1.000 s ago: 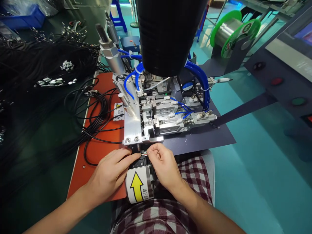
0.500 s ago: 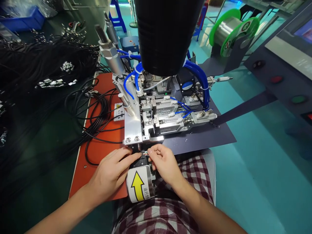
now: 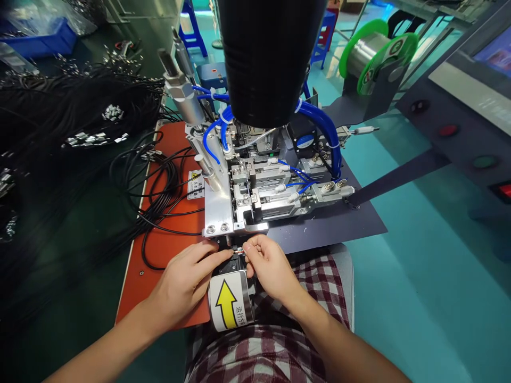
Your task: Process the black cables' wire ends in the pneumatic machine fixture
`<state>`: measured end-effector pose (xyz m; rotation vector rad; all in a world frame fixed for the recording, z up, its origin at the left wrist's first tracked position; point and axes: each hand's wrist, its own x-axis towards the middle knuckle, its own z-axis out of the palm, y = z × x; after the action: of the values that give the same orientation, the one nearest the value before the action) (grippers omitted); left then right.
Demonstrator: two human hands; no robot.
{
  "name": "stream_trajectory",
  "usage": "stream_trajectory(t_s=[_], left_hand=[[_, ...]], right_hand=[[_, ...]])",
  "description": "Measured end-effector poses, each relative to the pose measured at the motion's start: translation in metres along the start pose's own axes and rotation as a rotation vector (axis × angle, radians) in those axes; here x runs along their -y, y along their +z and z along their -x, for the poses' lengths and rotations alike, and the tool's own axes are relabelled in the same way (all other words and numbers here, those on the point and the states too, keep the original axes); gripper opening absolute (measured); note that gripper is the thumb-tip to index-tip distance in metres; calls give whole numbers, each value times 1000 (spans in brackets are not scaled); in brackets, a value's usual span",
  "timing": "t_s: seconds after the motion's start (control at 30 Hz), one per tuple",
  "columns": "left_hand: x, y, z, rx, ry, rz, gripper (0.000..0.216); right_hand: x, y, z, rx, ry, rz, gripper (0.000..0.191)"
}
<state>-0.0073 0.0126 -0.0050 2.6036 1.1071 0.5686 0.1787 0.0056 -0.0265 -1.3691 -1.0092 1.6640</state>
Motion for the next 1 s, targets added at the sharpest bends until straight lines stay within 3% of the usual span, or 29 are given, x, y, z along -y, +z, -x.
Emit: stream_trajectory(t_s=[0.3, 0.8, 1.0], left_hand=[[-9, -6, -1, 63, -28, -118, 34], [4, -1, 3, 50, -29, 143, 39], [-8, -6, 2, 131, -105, 8, 36]], right_hand=[[-3, -2, -3, 72, 87, -137, 39], [-3, 2, 0, -24, -28, -25, 36], [-5, 3, -2, 33, 78, -189, 40]])
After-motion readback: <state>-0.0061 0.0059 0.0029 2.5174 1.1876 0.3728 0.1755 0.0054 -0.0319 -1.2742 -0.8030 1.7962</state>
